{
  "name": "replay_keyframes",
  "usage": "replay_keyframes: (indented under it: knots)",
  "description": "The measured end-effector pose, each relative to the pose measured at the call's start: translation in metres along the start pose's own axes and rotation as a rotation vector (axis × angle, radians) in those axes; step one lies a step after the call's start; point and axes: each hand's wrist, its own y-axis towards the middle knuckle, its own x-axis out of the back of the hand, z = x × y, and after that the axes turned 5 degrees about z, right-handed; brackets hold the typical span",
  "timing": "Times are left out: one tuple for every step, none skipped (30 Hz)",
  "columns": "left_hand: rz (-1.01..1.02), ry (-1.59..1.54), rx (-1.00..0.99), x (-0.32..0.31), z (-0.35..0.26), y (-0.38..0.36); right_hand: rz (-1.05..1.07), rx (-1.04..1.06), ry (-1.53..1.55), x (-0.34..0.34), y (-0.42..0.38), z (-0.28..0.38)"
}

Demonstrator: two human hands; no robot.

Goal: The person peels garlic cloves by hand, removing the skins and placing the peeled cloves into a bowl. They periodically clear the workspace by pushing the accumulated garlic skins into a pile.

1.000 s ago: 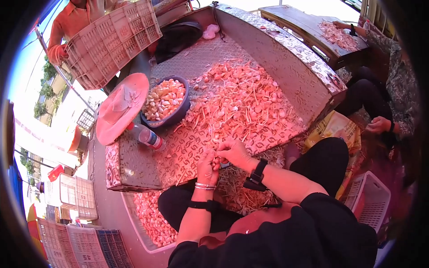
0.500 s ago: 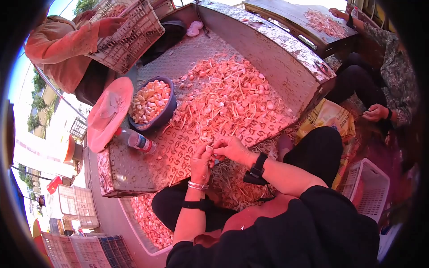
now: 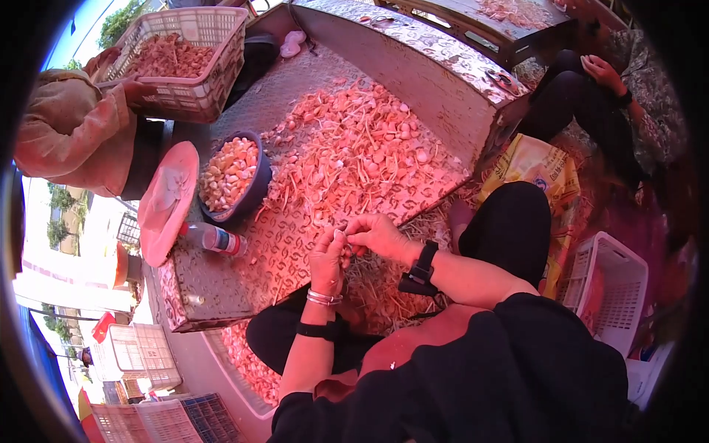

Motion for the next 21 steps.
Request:
replay_keyframes:
  knots:
    - [-0.024,0.033,-0.014,-0.004,-0.002,0.0,-0.013,-0.002,-0.036,0.001,-0.001,0.004]
    - [-0.051,0.06,-0.017,-0.008,0.001,-0.001,-0.031,-0.016,-0.07,0.002,-0.004,0.004]
    - [-0.051,0.083,-0.042,-0.006,0.004,0.0,-0.031,0.018,-0.038,0.004,-0.005,0.0]
    - [-0.024,0.025,-0.055,-0.008,0.001,-0.001,-0.069,0.032,0.003,-0.001,-0.009,0.007]
    - [-0.032,-0.005,-0.065,-0.011,-0.001,-0.001,-0.066,0.027,0.034,-0.004,-0.011,0.01]
    - [-0.033,-0.031,-0.09,-0.015,-0.006,-0.002,-0.059,0.038,0.059,-0.004,-0.014,0.015]
    - [-0.036,-0.027,-0.078,-0.017,-0.01,-0.008,-0.064,0.032,0.07,-0.006,-0.02,0.023]
    - [0.004,-0.153,-0.083,-0.019,-0.016,-0.012,-0.032,0.041,0.122,-0.007,-0.023,0.033]
    - [0.048,-0.279,-0.09,-0.025,-0.024,-0.016,0.0,0.055,0.171,-0.006,-0.024,0.039]
    - [0.122,-0.387,-0.052,-0.036,-0.037,-0.027,0.001,0.066,0.167,0.0,-0.023,0.04]
    - [0.2,-0.495,-0.019,-0.052,-0.055,-0.044,-0.032,0.103,0.036,0.01,-0.02,0.039]
    - [0.319,-0.524,-0.003,-0.074,-0.075,-0.064,-0.065,0.143,-0.096,0.02,-0.016,0.037]
    - [0.443,-0.545,-0.002,-0.096,-0.094,-0.085,-0.122,0.133,-0.157,0.028,-0.012,0.033]
    - [0.557,-0.62,0.02,-0.115,-0.108,-0.107,-0.119,0.149,-0.165,0.033,-0.012,0.032]
    - [0.653,-0.599,0.002,-0.129,-0.117,-0.127,-0.161,0.112,-0.16,0.036,-0.012,0.031]
    - [0.752,-0.6,0.019,-0.14,-0.124,-0.149,-0.204,0.071,-0.15,0.038,-0.013,0.029]
    - [0.912,-0.49,-0.04,-0.145,-0.129,-0.159,-0.198,0.055,-0.174,0.041,-0.014,0.027]
    - [1.112,-0.556,-0.066,-0.148,-0.124,-0.158,-0.207,0.058,-0.169,0.042,-0.016,0.023]
    - [1.125,-0.636,-0.022,-0.168,-0.136,-0.162,-0.197,0.04,-0.218,0.042,-0.017,0.018]
    - [1.13,-0.637,-0.011,-0.168,-0.136,-0.162,-0.185,0.022,-0.268,0.042,-0.018,0.015]
    - [1.186,-0.599,0.056,-0.168,-0.137,-0.161,-0.153,0.022,-0.24,0.042,-0.019,0.013]
